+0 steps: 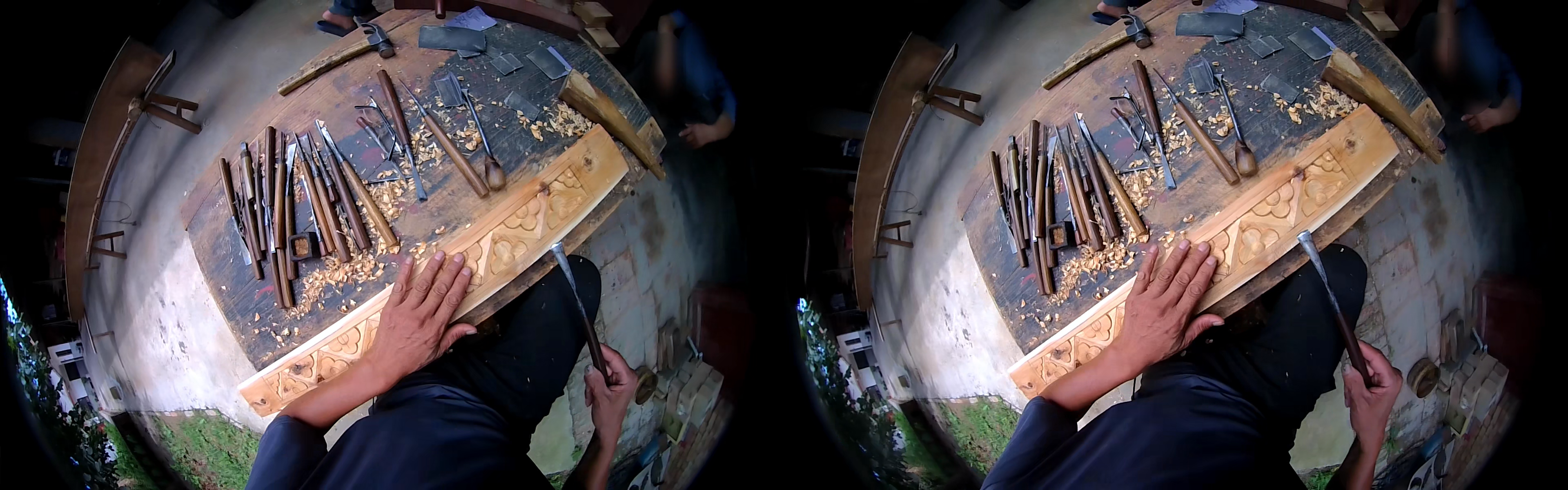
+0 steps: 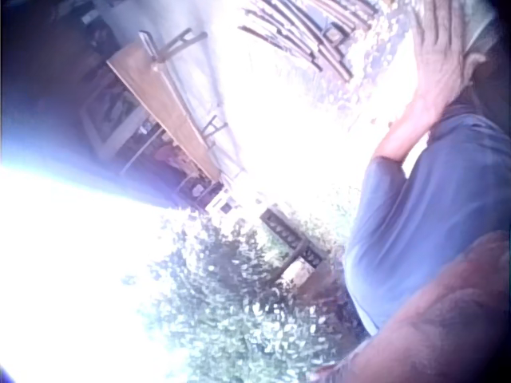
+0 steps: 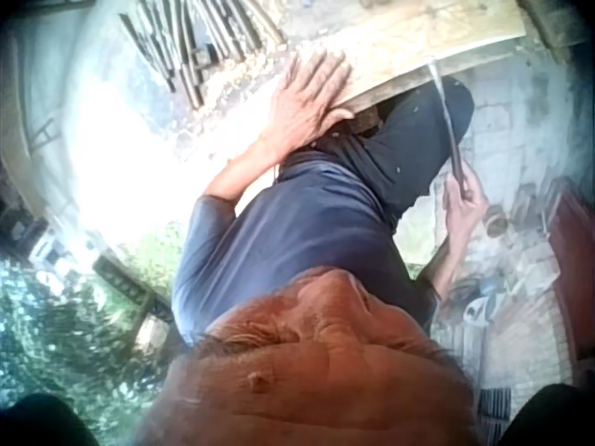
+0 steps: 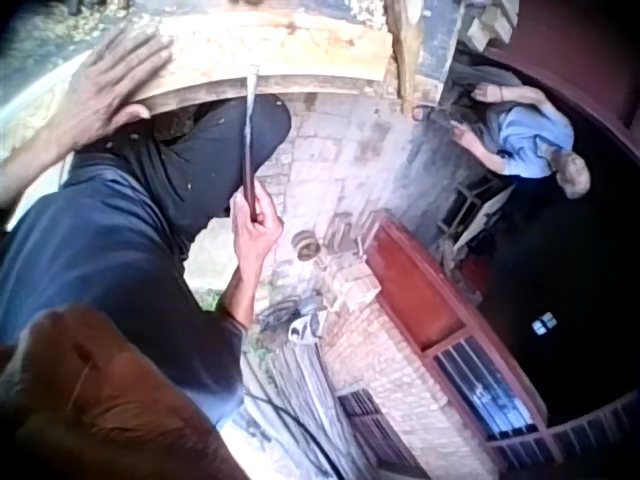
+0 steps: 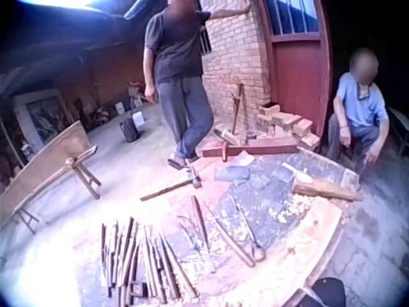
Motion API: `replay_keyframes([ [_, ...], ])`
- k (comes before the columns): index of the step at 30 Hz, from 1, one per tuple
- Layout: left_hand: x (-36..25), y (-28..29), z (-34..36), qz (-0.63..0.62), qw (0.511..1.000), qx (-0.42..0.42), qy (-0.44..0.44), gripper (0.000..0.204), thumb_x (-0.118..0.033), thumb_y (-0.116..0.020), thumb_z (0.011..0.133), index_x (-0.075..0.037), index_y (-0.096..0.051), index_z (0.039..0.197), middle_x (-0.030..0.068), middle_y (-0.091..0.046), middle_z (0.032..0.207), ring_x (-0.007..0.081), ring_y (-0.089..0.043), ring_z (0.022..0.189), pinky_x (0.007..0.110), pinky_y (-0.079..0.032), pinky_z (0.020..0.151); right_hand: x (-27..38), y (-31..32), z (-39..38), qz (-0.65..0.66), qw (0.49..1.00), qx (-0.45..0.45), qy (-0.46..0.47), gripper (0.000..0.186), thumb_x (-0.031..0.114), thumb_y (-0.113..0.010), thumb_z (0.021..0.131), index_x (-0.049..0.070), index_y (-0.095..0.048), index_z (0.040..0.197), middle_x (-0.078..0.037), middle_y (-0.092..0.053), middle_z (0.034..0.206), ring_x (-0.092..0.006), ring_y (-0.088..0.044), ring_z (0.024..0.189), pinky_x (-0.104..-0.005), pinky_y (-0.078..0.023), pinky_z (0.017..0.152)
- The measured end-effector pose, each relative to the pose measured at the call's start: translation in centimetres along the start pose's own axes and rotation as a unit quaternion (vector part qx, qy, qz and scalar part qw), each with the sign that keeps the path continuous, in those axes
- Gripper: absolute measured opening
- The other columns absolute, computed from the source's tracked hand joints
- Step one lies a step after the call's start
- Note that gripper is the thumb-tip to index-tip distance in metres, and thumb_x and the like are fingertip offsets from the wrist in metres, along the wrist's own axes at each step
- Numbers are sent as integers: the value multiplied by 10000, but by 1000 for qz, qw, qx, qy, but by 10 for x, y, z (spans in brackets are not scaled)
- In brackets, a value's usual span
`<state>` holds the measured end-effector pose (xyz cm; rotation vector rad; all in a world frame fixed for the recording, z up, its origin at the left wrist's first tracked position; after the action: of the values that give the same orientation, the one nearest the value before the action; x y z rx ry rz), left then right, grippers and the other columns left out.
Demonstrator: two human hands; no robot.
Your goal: The person carves a decorative floral pattern into a long wooden plank using a chisel and a wooden mallet. They repeatedly position the chisel and strike it to remove wood shavings, occasionally brushing away debris with their hand.
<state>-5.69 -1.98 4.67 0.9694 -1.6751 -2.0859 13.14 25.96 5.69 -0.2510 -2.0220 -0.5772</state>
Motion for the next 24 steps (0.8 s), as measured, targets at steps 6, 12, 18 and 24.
replay_keyframes([
  [6,24,11,-33,23,992,-64,107,915,-668,-691,904,16,-548,1494,263,-520,1547,428,-484,1453,565,-296,1251,-7,-5,-10,45,999,6,15,367,-32,-647,976,-70,-668,1341,32,-588,683,-11,-472,493,-195,-354,442],
  [12,13,-1,-22,25,990,-56,128,1111,-648,-782,831,94,-387,1557,309,-410,1599,454,-411,1471,546,-290,1243,4,-21,-20,30,997,61,36,368,-25,-671,974,-55,-673,1341,17,-621,696,-18,-499,508,-192,-369,448],
  [18,14,5,-28,20,993,-62,99,1113,-562,-854,787,73,-370,1564,291,-474,1517,464,-464,1385,539,-352,1191,19,-22,-26,41,997,63,35,253,-10,-685,974,-57,-694,1223,-4,-640,693,-23,-512,512,-200,-377,452],
  [24,29,10,-54,-25,995,-59,82,1152,-594,-869,767,56,-363,1572,293,-488,1513,470,-488,1365,555,-371,1185,19,-23,-3,-42,994,95,41,243,5,-708,954,-49,-738,1189,-25,-672,716,-49,-551,534,-221,-415,491],
])
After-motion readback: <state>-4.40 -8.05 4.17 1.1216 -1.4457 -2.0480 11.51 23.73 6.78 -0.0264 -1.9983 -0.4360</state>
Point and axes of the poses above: each hand's wrist, its own z-axis towards the middle knuckle, its own y-axis out of the back of the hand, x = y × z, the point moved 9 cm from there along z, towards the middle knuckle
